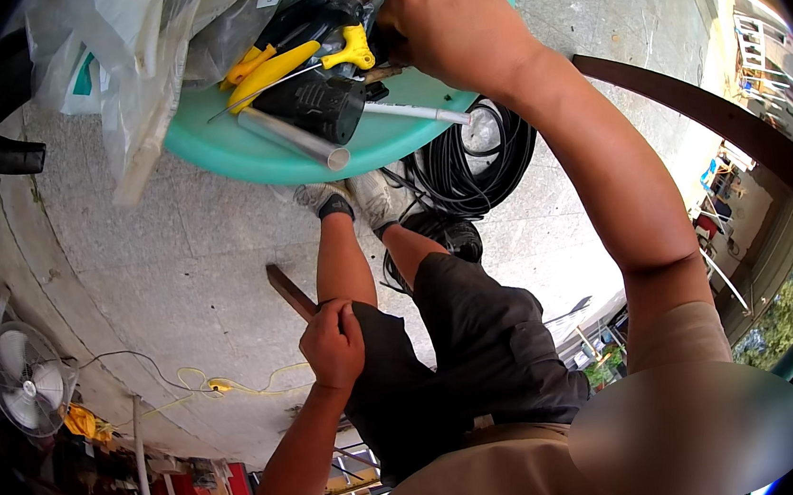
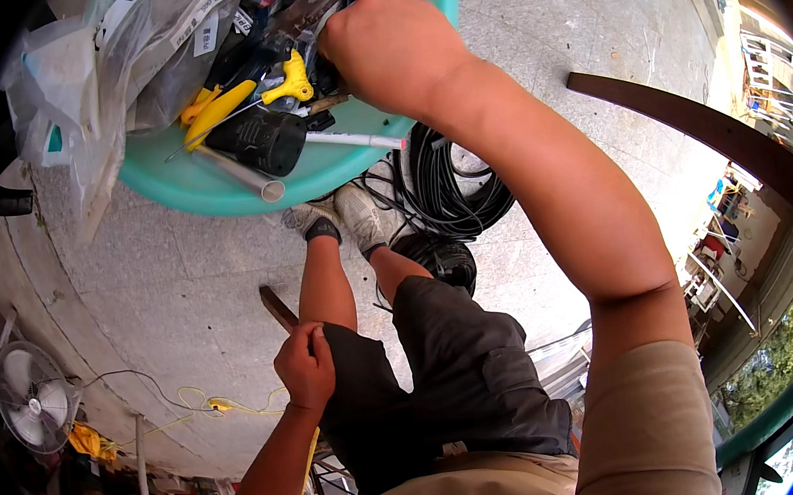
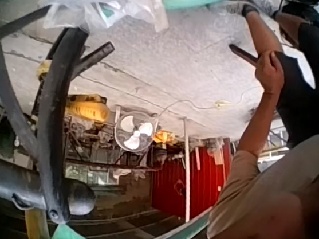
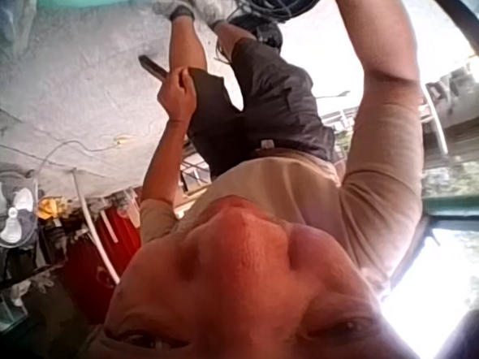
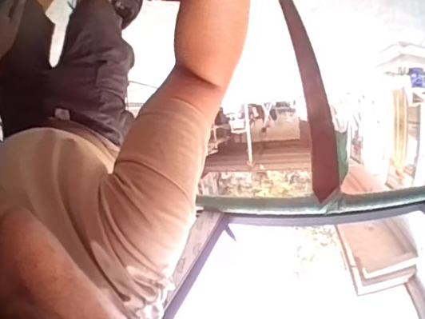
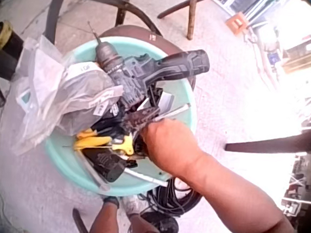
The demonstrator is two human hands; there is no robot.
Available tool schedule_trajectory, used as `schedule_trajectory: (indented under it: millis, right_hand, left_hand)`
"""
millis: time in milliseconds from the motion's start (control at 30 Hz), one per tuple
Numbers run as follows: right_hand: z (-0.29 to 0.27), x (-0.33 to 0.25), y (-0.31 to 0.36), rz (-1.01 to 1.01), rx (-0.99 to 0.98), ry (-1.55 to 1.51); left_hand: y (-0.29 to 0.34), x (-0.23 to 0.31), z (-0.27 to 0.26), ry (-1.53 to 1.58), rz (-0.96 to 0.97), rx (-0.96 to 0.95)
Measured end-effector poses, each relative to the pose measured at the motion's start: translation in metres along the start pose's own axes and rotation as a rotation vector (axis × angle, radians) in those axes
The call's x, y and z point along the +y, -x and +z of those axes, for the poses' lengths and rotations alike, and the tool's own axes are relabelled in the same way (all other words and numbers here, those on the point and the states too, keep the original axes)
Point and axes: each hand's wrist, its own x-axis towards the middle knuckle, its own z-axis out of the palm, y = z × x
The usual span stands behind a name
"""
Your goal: The person assembles components onto a white window frame, handling screws and using a drill to secure them into the frame, then handling a rubber gasket and using pliers to work on a corner.
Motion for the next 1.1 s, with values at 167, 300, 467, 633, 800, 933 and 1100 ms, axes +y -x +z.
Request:
schedule_trajectory:
  millis: [167, 300, 467, 633, 800, 933, 1100]
  right_hand:
    - [0.007, -0.002, 0.0, 0.034, -0.015, -0.064]
    - [0.001, -0.008, -0.002, 0.09, -0.063, -0.06]
    - [0.005, -0.009, -0.007, 0.17, -0.099, -0.035]
    - [0.005, -0.007, -0.008, 0.155, -0.105, -0.023]
    - [0.001, -0.007, -0.011, 0.145, -0.118, -0.051]
    - [0.004, -0.009, -0.009, 0.094, -0.1, 0.037]
    - [-0.012, -0.011, 0.003, 0.005, -0.06, 0.161]
  left_hand:
    - [0.001, -0.002, 0.001, -0.011, -0.006, 0.002]
    - [0.0, -0.001, 0.002, 0.005, -0.009, -0.002]
    - [-0.002, 0.003, 0.001, 0.022, -0.016, 0.0]
    - [0.0, 0.001, 0.004, 0.022, -0.011, 0.011]
    - [0.003, 0.002, 0.004, 0.003, -0.008, 0.001]
    - [0.005, 0.003, 0.006, 0.015, -0.045, 0.012]
    - [0.005, 0.007, 0.009, 0.042, -0.042, 0.038]
